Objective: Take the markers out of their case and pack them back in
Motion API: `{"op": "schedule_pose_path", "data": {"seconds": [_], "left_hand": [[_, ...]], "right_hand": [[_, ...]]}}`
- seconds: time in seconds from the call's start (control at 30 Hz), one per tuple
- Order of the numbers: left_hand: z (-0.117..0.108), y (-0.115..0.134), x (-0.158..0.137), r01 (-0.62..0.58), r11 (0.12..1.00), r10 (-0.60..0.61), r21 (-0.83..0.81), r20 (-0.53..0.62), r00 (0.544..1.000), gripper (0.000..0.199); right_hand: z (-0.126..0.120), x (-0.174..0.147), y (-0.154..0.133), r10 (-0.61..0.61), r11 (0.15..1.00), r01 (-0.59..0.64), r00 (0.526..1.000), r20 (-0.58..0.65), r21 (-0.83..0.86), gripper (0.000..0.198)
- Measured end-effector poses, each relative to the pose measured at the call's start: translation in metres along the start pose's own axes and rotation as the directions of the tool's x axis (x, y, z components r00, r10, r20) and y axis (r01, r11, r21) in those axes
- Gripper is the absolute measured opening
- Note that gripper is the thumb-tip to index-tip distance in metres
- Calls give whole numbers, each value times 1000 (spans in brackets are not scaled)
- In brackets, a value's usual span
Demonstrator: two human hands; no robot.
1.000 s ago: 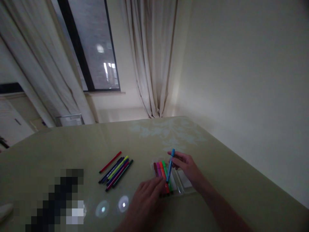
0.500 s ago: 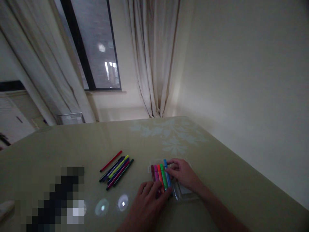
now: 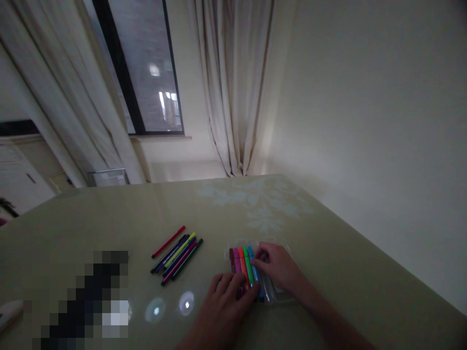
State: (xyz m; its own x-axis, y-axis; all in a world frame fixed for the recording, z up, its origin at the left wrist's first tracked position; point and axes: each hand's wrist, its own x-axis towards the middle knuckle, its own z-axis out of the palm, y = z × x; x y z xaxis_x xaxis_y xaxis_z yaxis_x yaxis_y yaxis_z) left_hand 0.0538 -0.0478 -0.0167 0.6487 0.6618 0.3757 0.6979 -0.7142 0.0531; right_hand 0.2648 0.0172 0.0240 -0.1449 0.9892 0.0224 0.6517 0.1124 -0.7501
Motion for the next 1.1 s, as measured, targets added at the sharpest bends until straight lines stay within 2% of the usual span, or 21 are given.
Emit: {"op": "schedule_pose_path", "data": {"seconds": [0.17, 0.27, 0.33, 0.37, 0.43, 0.53, 0.57, 0.63, 0.77, 0.93, 1.1], "left_hand": [[-1, 6, 2, 31, 999, -31, -16, 3, 1000, 44], [-5, 1, 4, 41, 992, -39, -121, 17, 999, 46], [-11, -14, 3, 116, 976, -117, -184, 4, 993, 43], [-15, -25, 2, 191, 965, -198, -181, -18, 980, 38], [-25, -52, -4, 387, 915, -396, -113, -75, 915, 25], [-42, -94, -18, 671, 740, -658, 55, -147, 738, 33], [-47, -104, -22, 719, 688, -705, 99, -142, 695, 35], [-54, -118, -30, 757, 640, -756, 131, -68, 651, 36], [-55, -124, -35, 762, 635, -770, 124, 33, 637, 34], [-52, -124, -36, 781, 611, -791, 130, 62, 608, 35], [-50, -125, -37, 778, 614, -788, 134, 52, 613, 34]], "right_hand": [[2, -1, 1, -2, 991, 6, 1000, 27, -134, 10], [1, -2, 1, 4, 988, 3, 999, 42, -157, 8], [-1, -2, 0, 1, 990, 8, 998, 66, -142, 8], [-2, -2, -1, -1, 991, 12, 997, 78, -134, 8], [-3, -1, -2, 0, 992, 11, 996, 86, -127, 7], [-2, 0, 0, -5, 990, 16, 997, 80, -142, 6], [-1, 0, 1, -10, 989, 21, 997, 75, -146, 6], [0, 0, 2, -16, 988, 27, 997, 71, -150, 6], [1, -1, 2, -18, 989, 27, 998, 68, -144, 7], [0, -2, -1, -24, 989, 32, 998, 57, -144, 7], [-1, -2, -5, -27, 986, 31, 999, 26, -162, 10]]}}
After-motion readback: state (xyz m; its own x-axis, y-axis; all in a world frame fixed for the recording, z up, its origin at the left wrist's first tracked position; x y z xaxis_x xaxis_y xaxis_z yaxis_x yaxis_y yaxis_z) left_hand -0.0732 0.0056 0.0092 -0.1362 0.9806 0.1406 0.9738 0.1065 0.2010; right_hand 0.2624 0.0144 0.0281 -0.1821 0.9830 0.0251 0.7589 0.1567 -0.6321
